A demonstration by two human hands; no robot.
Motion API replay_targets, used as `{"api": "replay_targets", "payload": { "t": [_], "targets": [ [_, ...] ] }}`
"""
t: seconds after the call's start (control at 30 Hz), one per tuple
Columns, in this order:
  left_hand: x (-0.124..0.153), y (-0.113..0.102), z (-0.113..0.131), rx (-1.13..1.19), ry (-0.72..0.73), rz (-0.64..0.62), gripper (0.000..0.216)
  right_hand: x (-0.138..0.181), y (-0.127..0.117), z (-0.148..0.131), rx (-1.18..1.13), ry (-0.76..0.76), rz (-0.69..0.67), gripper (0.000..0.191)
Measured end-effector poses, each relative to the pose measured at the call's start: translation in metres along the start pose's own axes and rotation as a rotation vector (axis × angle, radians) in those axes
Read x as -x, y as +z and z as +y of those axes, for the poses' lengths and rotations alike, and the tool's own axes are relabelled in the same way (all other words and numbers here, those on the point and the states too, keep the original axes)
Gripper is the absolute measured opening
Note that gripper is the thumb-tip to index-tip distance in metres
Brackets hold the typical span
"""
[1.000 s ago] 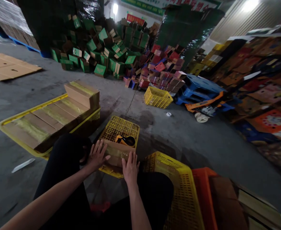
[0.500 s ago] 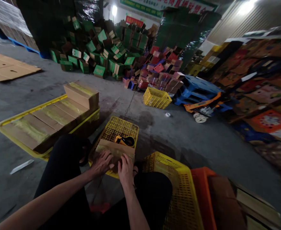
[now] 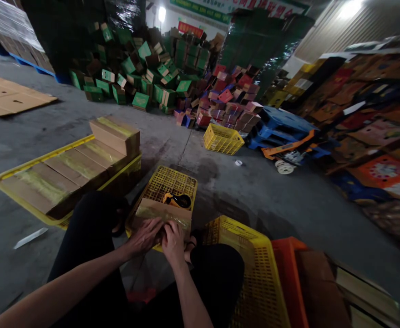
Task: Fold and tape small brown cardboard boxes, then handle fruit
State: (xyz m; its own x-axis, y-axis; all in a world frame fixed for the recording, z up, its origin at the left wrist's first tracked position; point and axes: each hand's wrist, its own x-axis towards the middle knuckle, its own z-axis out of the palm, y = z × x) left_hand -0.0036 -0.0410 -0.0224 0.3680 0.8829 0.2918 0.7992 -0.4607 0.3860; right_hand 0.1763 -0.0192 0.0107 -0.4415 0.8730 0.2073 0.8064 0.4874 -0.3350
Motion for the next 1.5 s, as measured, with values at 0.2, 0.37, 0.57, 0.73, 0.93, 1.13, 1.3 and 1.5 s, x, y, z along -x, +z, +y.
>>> {"api": "replay_targets", "payload": {
  "t": [0.2,0.37,0.57,0.73,0.93,1.13,1.3,1.5],
  "targets": [
    [0.002,0.014,-0.011,-0.228,-0.150,0.008,0.071,-0.001,0.010,0.008,0.117,0.026,-0.018,0.050],
    [-0.001,0.014,-0.020,-0.295,-0.194,0.009,0.079,-0.001,0.019,0.017,0.203,0.123,-0.055,0.062],
    [-0.002,0.010,-0.025,-0.304,-0.287,0.023,0.072,-0.006,0.008,0.022,0.282,0.341,-0.133,0.066],
    [-0.002,0.011,-0.036,-0.298,-0.377,0.043,0.072,-0.006,0.000,0.026,0.262,0.461,-0.194,0.066],
    [0.001,0.011,-0.041,-0.266,-0.373,0.075,0.078,0.005,0.007,0.033,0.231,0.427,-0.098,0.066],
    [-0.001,0.003,-0.026,-0.187,-0.223,0.057,0.071,0.013,0.011,0.029,0.278,0.334,0.003,0.057],
    [-0.003,-0.001,-0.018,-0.069,-0.120,0.045,0.053,0.012,0.001,0.019,0.250,0.246,0.058,0.043],
    [-0.008,-0.015,-0.012,0.056,-0.030,0.013,0.034,0.009,-0.009,0.005,0.157,0.180,0.075,0.027]
  ]
}}
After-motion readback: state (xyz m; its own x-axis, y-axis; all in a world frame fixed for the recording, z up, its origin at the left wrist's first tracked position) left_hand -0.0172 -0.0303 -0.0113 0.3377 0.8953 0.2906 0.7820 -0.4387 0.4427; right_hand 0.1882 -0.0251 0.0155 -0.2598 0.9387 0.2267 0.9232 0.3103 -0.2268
